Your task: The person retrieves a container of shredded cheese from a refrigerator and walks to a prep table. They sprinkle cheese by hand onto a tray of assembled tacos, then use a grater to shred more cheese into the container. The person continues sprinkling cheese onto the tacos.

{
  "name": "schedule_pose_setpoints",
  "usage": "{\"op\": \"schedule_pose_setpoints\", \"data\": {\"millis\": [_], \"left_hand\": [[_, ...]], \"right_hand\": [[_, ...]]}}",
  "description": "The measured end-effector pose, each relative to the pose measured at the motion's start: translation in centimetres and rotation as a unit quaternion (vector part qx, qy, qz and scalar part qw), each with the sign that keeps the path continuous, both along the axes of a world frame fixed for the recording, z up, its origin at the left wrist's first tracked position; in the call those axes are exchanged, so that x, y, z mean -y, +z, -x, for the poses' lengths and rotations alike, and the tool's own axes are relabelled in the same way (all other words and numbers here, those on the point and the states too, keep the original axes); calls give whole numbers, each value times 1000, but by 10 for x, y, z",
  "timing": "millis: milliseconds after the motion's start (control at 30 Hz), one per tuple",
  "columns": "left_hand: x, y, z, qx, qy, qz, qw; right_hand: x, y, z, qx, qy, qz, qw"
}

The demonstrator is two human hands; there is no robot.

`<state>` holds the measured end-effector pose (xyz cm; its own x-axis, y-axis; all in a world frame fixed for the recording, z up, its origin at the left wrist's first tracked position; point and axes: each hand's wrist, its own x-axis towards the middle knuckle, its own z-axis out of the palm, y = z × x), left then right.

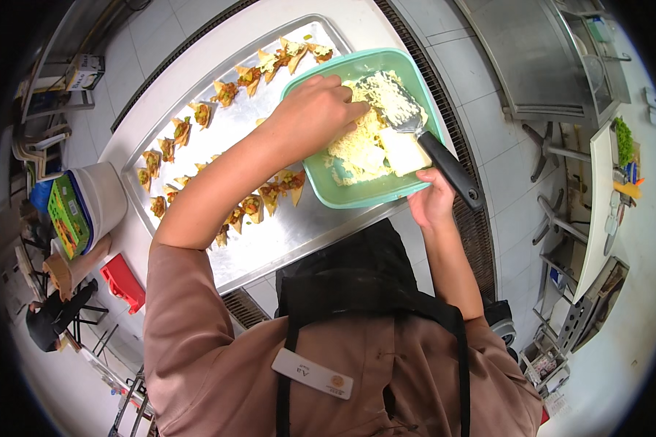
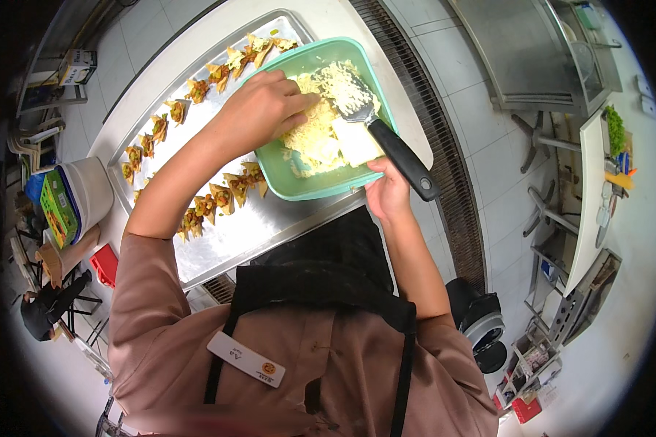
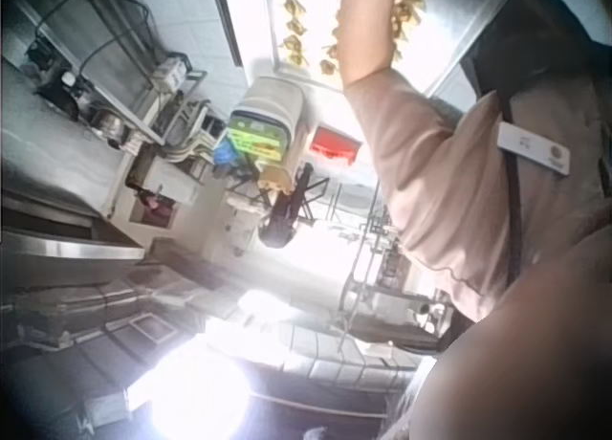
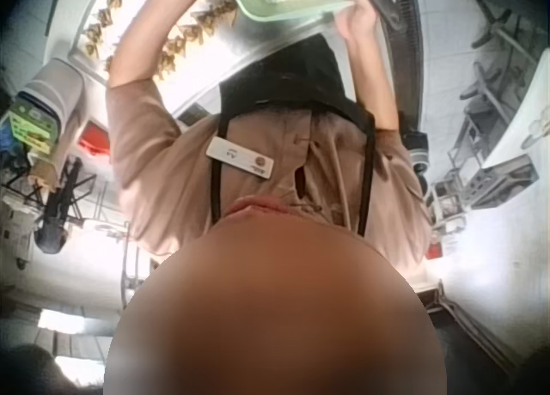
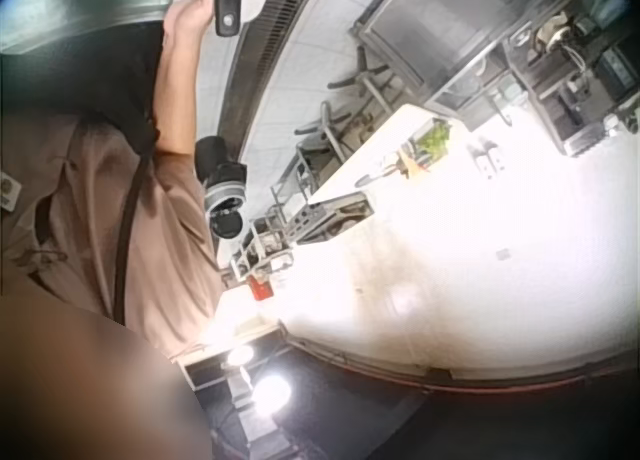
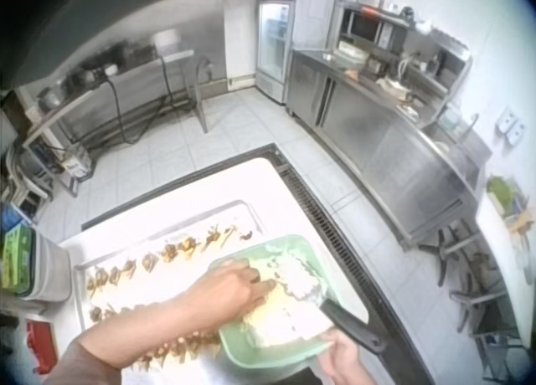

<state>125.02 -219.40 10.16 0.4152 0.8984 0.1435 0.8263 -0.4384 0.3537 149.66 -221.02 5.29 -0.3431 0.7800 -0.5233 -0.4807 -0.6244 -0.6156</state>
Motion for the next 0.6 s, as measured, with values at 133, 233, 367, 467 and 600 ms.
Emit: {"op": "schedule_pose_setpoints", "data": {"millis": [133, 233, 367, 467, 600], "left_hand": [[1, -1, 15, -3, -20, -11, 1000], [5, 8, 29, 107, 22, 45, 993], [15, 21, 37, 233, 120, 152, 953], [19, 27, 46, 302, 149, 233, 913], [16, 25, 91, 401, 247, 231, 852]], "right_hand": [[3, -2, 11, -14, -6, 2, 1000], [4, -4, 16, -26, 4, 6, 1000], [7, -4, 17, -3, 9, 5, 1000], [9, -2, 16, 4, 7, 12, 1000], [12, 3, 18, -26, -4, 9, 1000]]}}
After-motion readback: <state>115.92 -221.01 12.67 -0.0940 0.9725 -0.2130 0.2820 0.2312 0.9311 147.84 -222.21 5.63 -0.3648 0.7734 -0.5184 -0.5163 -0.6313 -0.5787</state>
